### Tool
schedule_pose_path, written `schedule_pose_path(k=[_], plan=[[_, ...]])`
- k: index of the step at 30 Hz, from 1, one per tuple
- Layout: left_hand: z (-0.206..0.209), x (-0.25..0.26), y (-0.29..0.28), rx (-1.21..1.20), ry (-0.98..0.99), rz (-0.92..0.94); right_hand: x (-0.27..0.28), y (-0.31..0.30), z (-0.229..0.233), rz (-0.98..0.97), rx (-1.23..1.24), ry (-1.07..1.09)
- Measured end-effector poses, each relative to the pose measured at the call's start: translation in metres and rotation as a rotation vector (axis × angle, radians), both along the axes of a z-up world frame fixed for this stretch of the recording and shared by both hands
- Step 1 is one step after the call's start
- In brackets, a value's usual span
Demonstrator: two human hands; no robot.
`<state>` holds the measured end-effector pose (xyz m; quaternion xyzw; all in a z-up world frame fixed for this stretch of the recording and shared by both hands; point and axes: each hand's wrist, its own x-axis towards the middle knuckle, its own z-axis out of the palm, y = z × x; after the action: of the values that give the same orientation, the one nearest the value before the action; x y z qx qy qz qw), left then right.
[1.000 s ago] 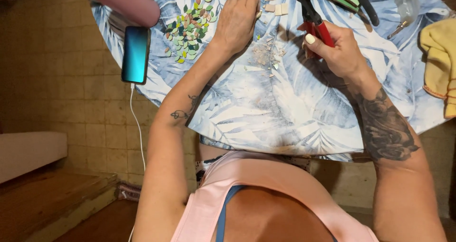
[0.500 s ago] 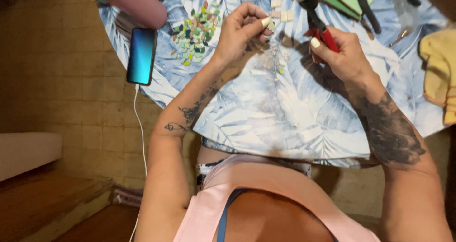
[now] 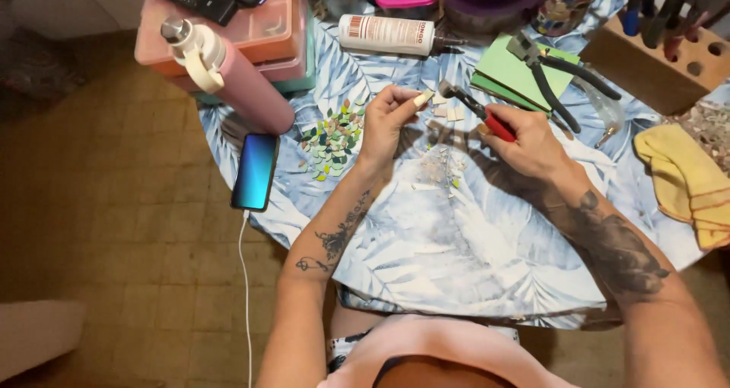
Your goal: Cutting small ceramic or glass mosaic tiles into smaller pieces using tile nippers at a steady pace.
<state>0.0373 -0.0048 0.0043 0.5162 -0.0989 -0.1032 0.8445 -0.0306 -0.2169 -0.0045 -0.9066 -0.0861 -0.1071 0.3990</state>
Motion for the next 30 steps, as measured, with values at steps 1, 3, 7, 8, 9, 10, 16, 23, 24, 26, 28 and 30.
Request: schedule_pose_path(k=[1,3,7,8,9,10,16,23,24,26,28,30], plan=[[-0.008,0.001,-0.001,0.002,-0.007,0.015,0.000,-0.001,-0.002,0.007,-0.002,0.001],[-0.008,0.001,0.002,-0.025,-0.023,0.014,-0.003,0.005,0.003,0.009,-0.004,-0.013],[0.005,-0.008,0.004,-0.047,-0.123,0.023,-0.005,0.004,0.002,0.057,-0.058,-0.031],[0.006,-0.009,0.003,-0.071,-0.127,0.038,-0.006,0.005,0.003,0.070,-0.083,-0.034],[0.007,-0.011,0.002,-0.036,-0.168,0.049,-0.007,0.006,0.003,0.060,-0.097,-0.050],[0.007,-0.013,0.002,0.001,-0.208,0.062,-0.007,0.007,0.002,0.050,-0.111,-0.066],[0.004,-0.018,0.002,0.023,-0.246,0.061,-0.014,-0.002,-0.005,0.105,-0.166,-0.054],[0.008,-0.022,0.005,0.011,-0.193,0.015,-0.019,0.001,0.001,0.129,-0.172,-0.059],[0.007,-0.022,0.006,0.033,-0.198,0.018,-0.020,0.001,0.002,0.131,-0.164,-0.057],[0.009,-0.022,0.008,0.051,-0.206,0.025,-0.018,0.003,0.003,0.137,-0.160,-0.060],[0.011,-0.025,0.007,0.066,-0.207,0.026,-0.020,0.003,0.005,0.142,-0.166,-0.051],[0.012,-0.024,0.008,0.097,-0.242,0.055,-0.017,0.001,0.002,0.155,-0.189,-0.044]])
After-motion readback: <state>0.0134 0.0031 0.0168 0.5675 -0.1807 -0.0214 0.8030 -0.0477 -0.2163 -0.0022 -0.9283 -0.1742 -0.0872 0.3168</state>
